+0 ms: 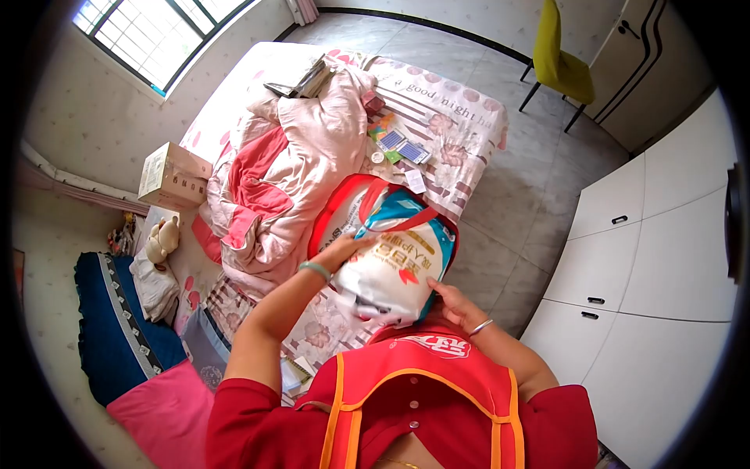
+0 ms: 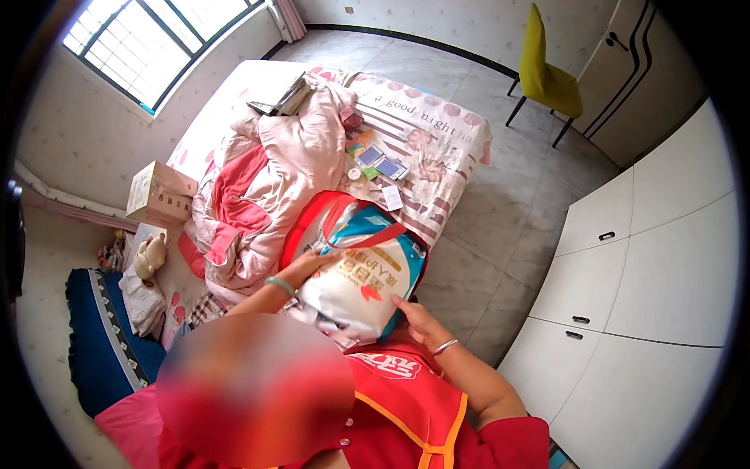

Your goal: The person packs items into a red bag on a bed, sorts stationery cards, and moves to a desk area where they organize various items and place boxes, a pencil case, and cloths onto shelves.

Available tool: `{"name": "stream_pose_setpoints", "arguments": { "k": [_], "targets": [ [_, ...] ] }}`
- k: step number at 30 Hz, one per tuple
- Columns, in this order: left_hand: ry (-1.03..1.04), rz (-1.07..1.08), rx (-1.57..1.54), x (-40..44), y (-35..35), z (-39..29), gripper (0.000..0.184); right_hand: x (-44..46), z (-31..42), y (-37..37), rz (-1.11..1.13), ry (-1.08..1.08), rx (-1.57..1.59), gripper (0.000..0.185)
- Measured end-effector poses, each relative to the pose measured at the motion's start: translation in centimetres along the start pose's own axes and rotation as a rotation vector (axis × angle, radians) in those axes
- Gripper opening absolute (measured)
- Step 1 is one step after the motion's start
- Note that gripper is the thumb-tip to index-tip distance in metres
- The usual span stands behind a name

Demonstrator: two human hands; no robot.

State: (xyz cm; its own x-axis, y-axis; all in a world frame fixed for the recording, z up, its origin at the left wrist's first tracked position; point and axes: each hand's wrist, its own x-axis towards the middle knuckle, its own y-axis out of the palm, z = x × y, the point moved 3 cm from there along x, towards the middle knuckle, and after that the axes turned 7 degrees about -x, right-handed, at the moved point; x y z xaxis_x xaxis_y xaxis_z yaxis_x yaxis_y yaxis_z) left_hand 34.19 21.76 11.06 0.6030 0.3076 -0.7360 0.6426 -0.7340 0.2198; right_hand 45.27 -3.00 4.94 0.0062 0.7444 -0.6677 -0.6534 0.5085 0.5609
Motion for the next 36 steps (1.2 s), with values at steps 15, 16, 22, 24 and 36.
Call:
{"name": "stream_pose_setpoints", "arguments": {
  "k": [15,16,22,24,36],
  "targets": [
    [0.132,-0.007,-0.046,-6.7,-4.5,3.3,0.077,-1.1,2.4,3.0,-0.033,-0.18,-0.294,0.056],
    [0.143,0.028,-0.052,-7.8,-4.1,3.9,0.08,-3.1,4.0,4.1,-0.175,-0.48,-0.931,0.067],
    [0.379,-0.082,-0.393,-5.8,-1.3,6.9,0.032,-3.4,5.0,13.6,-0.003,-1.104,-1.909,0.083],
    [0.492,0.001,-0.432,-4.7,-2.6,8.4,0.031,0.3,5.4,12.9,-0.058,-1.164,-1.936,0.081],
    [0.955,-0.104,0.897,-4.3,3.4,12.8,0.045,2.1,6.8,13.3,-0.068,-1.203,-1.89,0.068]
  ]
}}
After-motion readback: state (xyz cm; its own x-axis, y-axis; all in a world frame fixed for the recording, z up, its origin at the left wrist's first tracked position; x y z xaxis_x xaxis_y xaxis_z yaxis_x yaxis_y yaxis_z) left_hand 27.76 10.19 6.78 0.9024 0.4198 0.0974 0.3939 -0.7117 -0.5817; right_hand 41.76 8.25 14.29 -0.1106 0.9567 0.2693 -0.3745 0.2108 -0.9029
